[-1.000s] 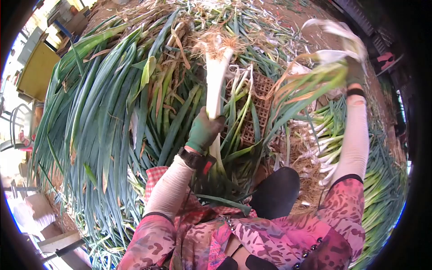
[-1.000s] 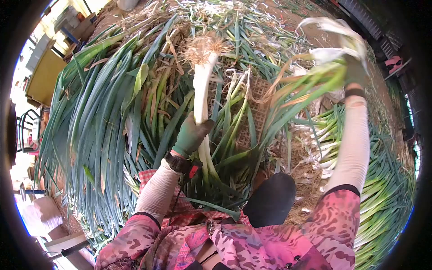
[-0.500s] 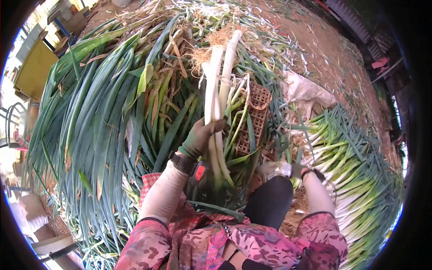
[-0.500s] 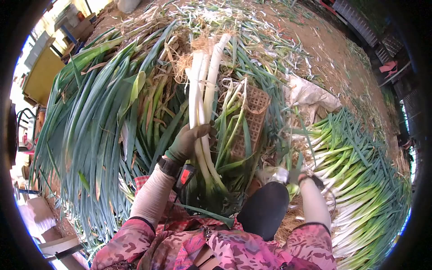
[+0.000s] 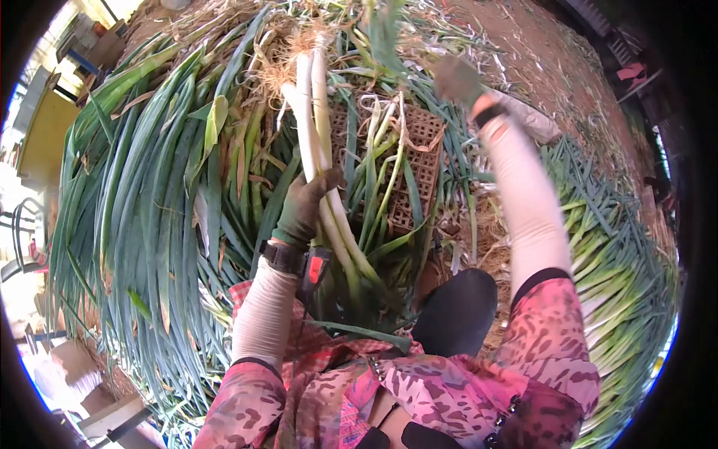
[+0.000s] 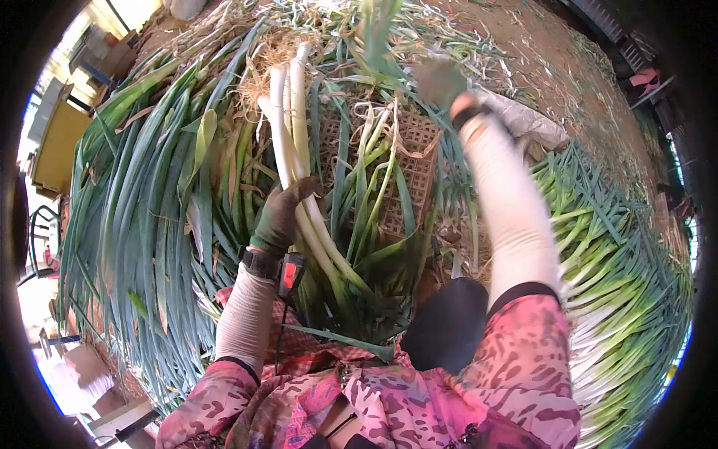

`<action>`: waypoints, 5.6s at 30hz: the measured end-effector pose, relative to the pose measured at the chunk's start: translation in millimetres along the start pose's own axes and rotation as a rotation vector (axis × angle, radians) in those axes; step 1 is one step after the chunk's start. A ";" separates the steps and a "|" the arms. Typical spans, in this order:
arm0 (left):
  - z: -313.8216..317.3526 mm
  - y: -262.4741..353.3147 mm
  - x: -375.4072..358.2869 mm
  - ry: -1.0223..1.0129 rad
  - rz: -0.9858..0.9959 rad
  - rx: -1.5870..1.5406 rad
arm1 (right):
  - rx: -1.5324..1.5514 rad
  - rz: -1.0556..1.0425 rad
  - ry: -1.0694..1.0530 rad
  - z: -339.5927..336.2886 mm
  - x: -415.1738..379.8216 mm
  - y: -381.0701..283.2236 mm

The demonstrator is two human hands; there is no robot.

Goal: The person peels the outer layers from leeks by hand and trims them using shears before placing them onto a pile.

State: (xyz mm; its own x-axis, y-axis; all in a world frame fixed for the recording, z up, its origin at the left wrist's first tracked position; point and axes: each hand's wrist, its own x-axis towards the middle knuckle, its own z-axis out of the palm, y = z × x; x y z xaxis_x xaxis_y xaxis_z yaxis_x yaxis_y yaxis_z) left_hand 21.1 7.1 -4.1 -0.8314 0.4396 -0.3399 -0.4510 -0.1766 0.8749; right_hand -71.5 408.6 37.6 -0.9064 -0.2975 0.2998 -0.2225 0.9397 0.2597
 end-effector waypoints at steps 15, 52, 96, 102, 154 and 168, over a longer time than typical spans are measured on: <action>-1.3 10.7 -5.5 -0.042 -0.047 0.152 | 1.734 0.953 0.124 14.7 -43.2 -258.8; 40.5 24.9 -28.7 -0.694 -0.015 -0.166 | 1.846 0.426 0.872 -192.0 24.5 -39.8; 5.5 30.1 -15.9 -0.364 0.045 0.144 | 1.619 0.199 -0.274 -73.0 -76.7 -221.7; 7.6 28.3 -17.7 -0.357 0.025 0.168 | 1.186 0.222 -0.250 -92.4 -73.0 -196.2; 14.6 -0.3 -56.2 -0.576 -0.030 0.179 | 1.281 0.112 -0.151 -134.5 -148.5 -166.8; -24.7 -0.6 -48.4 -0.520 0.043 -0.041 | -0.296 0.973 -0.261 -155.2 -277.2 53.4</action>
State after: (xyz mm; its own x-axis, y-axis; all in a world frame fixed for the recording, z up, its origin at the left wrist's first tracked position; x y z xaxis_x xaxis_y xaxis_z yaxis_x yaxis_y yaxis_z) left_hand 53.6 -35.9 3.3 -0.5828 0.8088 -0.0786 -0.4412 -0.2337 0.8665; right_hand 223.6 515.1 110.9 -0.7043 0.6429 0.3012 0.7083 0.6648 0.2374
